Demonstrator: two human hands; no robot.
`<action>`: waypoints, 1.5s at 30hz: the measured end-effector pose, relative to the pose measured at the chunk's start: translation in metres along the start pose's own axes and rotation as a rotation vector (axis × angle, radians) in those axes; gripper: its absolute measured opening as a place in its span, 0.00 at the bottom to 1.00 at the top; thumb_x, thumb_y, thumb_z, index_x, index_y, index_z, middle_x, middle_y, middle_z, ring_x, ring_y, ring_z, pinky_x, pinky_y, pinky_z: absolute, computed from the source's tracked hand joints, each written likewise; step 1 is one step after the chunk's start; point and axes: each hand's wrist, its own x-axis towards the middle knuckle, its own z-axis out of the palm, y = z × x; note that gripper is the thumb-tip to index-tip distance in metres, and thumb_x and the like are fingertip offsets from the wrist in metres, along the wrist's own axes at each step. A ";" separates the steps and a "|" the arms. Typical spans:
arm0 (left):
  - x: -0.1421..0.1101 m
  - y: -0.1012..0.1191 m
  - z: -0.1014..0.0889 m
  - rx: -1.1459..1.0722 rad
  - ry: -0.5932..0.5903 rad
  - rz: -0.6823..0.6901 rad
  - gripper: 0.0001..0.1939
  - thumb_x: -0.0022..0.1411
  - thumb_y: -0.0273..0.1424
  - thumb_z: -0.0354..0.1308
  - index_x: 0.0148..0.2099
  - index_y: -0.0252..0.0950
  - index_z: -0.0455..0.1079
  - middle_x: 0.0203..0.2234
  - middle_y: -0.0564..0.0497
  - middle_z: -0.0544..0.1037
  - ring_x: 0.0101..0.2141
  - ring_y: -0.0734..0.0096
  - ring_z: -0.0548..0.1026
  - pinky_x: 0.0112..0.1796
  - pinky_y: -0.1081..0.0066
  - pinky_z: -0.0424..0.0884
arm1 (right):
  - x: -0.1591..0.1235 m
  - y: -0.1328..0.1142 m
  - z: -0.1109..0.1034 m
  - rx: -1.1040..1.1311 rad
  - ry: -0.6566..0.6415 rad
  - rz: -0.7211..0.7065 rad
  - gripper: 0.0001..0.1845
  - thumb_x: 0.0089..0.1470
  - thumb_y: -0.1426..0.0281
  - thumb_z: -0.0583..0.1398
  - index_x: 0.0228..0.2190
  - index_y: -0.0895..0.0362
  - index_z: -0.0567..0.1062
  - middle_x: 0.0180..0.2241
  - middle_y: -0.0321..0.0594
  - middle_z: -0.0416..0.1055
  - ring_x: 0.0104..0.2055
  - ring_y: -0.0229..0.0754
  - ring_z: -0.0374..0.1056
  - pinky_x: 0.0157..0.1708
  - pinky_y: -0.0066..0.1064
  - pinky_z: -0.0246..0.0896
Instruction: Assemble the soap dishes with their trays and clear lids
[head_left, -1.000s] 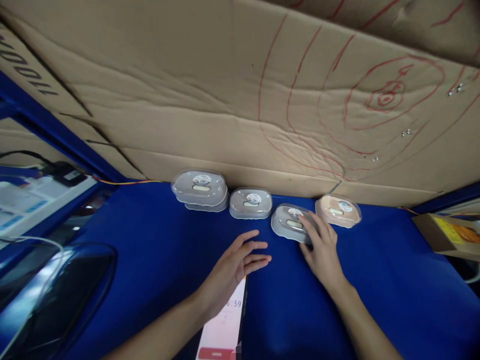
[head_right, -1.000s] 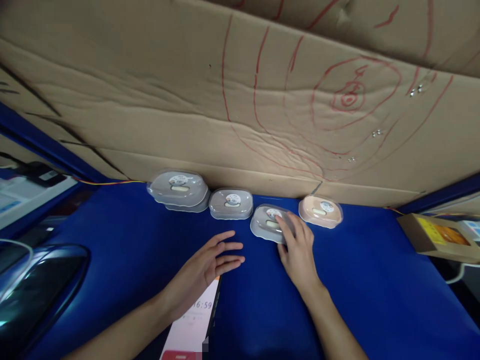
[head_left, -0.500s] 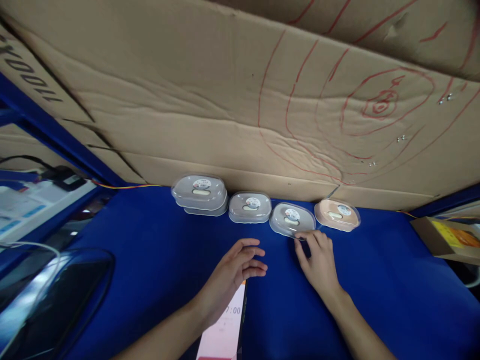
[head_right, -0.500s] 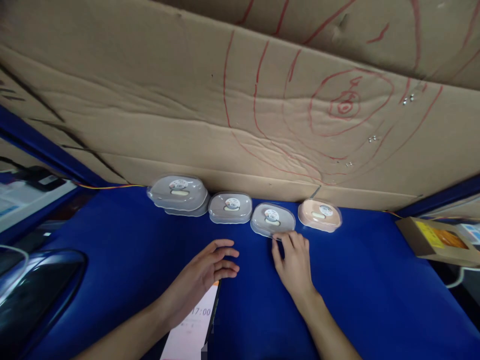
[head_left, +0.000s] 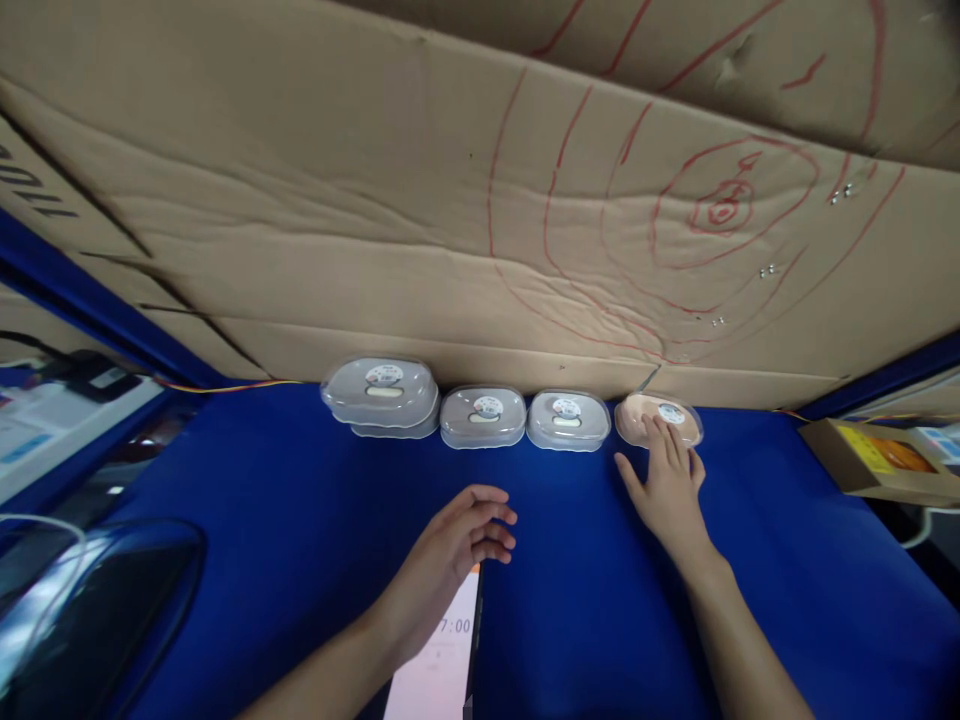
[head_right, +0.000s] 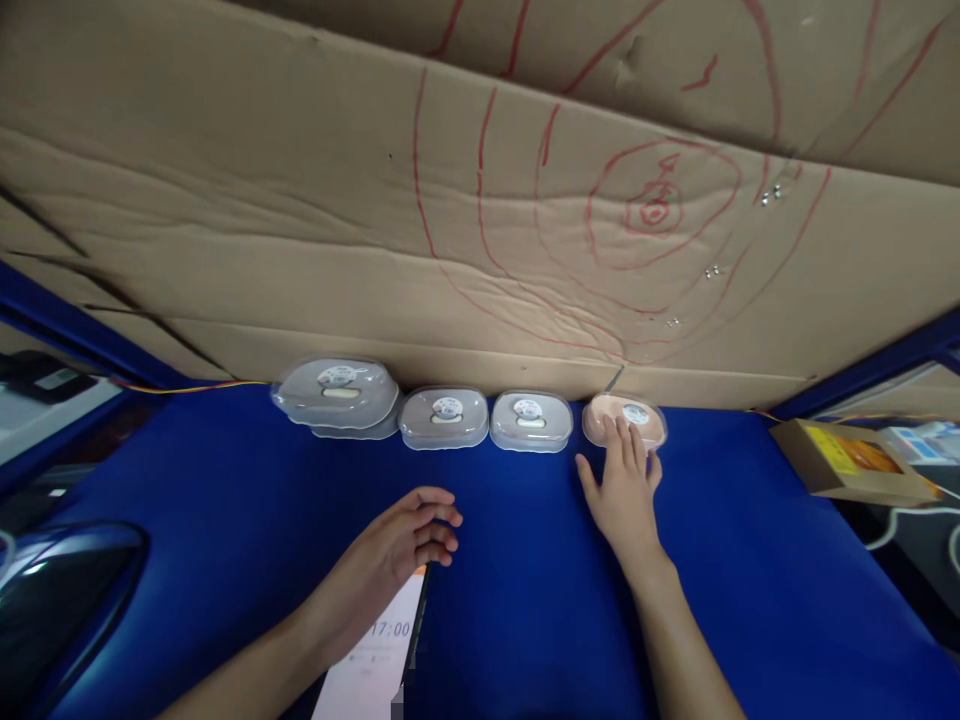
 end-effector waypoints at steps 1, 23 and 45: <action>0.000 0.000 0.000 0.009 -0.003 -0.004 0.14 0.63 0.39 0.68 0.46 0.36 0.75 0.39 0.47 0.81 0.37 0.64 0.78 0.40 0.64 0.73 | 0.000 0.001 0.000 -0.032 -0.012 0.001 0.33 0.72 0.55 0.52 0.71 0.57 0.59 0.72 0.58 0.61 0.74 0.64 0.55 0.66 0.65 0.51; 0.001 -0.003 0.000 -0.005 -0.046 0.029 0.14 0.62 0.41 0.71 0.44 0.37 0.77 0.39 0.48 0.80 0.38 0.64 0.78 0.40 0.65 0.72 | -0.031 -0.005 -0.050 0.031 -0.441 -0.284 0.53 0.51 0.49 0.72 0.72 0.43 0.60 0.68 0.51 0.67 0.67 0.71 0.63 0.60 0.63 0.58; -0.011 -0.012 0.004 -0.125 -0.273 -0.155 0.29 0.71 0.49 0.65 0.65 0.38 0.76 0.57 0.39 0.83 0.61 0.48 0.78 0.62 0.56 0.69 | -0.049 -0.083 -0.051 0.581 -0.218 -0.497 0.72 0.48 0.35 0.69 0.77 0.51 0.41 0.69 0.61 0.64 0.68 0.69 0.66 0.61 0.62 0.68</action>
